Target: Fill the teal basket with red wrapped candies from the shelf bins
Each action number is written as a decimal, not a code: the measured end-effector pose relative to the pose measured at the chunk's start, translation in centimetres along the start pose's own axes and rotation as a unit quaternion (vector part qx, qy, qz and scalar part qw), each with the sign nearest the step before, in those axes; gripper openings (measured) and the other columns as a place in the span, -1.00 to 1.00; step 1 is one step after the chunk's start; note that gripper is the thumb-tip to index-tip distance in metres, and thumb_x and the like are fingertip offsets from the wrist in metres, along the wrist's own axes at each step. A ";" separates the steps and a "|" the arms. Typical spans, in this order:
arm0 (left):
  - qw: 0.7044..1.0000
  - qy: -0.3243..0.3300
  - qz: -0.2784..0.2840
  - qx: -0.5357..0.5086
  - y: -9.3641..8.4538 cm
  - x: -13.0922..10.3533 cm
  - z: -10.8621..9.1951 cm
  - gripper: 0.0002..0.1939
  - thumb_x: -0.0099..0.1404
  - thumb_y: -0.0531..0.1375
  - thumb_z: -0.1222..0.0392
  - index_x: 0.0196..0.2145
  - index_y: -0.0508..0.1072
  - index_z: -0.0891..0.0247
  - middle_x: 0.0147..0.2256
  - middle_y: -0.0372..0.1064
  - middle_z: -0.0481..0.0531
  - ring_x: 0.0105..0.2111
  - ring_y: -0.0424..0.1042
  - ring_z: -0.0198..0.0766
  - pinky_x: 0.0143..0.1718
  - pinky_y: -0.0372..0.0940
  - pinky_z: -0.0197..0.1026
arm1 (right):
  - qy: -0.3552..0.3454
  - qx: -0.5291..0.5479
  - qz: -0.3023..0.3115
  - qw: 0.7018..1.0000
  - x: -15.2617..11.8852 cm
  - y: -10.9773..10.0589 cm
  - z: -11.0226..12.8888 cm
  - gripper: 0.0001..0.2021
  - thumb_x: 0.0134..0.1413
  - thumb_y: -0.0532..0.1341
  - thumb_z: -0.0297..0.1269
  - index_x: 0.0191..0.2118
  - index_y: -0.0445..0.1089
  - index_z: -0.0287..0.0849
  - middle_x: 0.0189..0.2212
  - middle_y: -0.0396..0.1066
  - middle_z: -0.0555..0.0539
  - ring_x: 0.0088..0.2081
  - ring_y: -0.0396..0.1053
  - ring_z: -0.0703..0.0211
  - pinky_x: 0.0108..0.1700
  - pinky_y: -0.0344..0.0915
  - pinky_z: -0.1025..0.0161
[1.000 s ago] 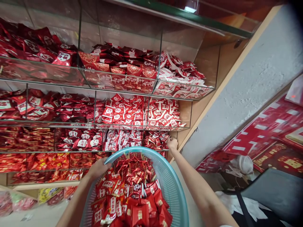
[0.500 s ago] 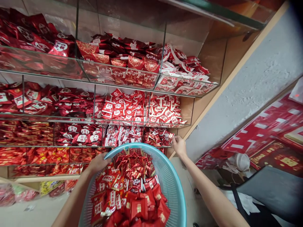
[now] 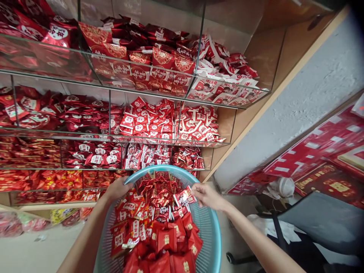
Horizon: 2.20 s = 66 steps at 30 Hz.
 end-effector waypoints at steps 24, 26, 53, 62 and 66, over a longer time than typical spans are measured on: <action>1.000 0.000 -0.010 -0.022 -0.7 -0.5 -0.8 -0.81 0.03 0.05 0.13 -0.48 0.38 0.26 -0.57 0.31 -0.06 -0.50 0.32 -0.27 -0.46 0.11 -0.34 | 0.009 -0.142 -0.066 0.988 1.2 4.2 -3.8 -0.86 0.06 0.03 -0.27 -0.43 0.23 -0.19 -0.61 0.26 0.09 -0.62 0.27 0.35 -0.57 0.07 0.43; 1.000 0.002 -0.011 -0.024 -0.6 -0.5 -0.7 -0.82 0.03 0.05 0.13 -0.48 0.38 0.26 -0.56 0.32 -0.06 -0.50 0.32 -0.27 -0.46 0.11 -0.35 | -0.037 -0.174 -0.098 0.979 1.0 3.7 -2.4 -0.85 0.04 0.06 -0.27 -0.46 0.27 -0.19 -0.53 0.29 0.04 -0.50 0.28 0.32 -0.44 0.14 0.40; 1.000 0.008 0.006 -0.010 0.0 0.1 -0.2 -0.80 0.04 -0.01 0.12 -0.49 0.32 0.27 -0.58 0.28 -0.05 -0.51 0.29 -0.27 -0.52 0.04 -0.34 | 0.038 -0.412 -0.235 0.879 1.2 -4.9 3.0 -0.81 0.15 -0.04 -0.29 -0.30 0.28 -0.19 -0.44 0.37 -0.09 -0.34 0.34 0.18 -0.40 0.03 0.34; 1.000 0.017 -0.013 0.001 -0.1 0.2 -0.1 -0.85 0.04 -0.03 0.17 -0.51 0.28 0.27 -0.56 0.28 -0.07 -0.50 0.29 -0.29 -0.51 0.05 -0.35 | 0.096 -0.385 -0.303 0.867 10.4 -10.3 0.9 -0.71 0.04 0.12 -0.17 -0.13 0.19 -0.19 -0.17 0.34 -0.23 -0.16 0.34 0.04 -0.27 0.13 0.27; 1.000 0.015 -0.005 -0.007 0.1 0.3 0.3 -0.83 0.06 -0.02 0.15 -0.49 0.30 0.27 -0.56 0.28 -0.07 -0.51 0.30 -0.29 -0.50 0.06 -0.35 | 0.118 -0.365 -0.299 0.874 12.2 -10.3 -0.1 -0.57 -0.05 0.20 -0.16 -0.08 0.12 -0.21 -0.23 0.36 -0.27 -0.20 0.36 -0.03 -0.27 0.16 0.21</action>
Point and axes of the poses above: each hand's wrist, its own x-axis towards the middle knuckle, its own y-axis out of the palm, z = x × y, the point moved 8 cm from there along x, towards the middle knuckle
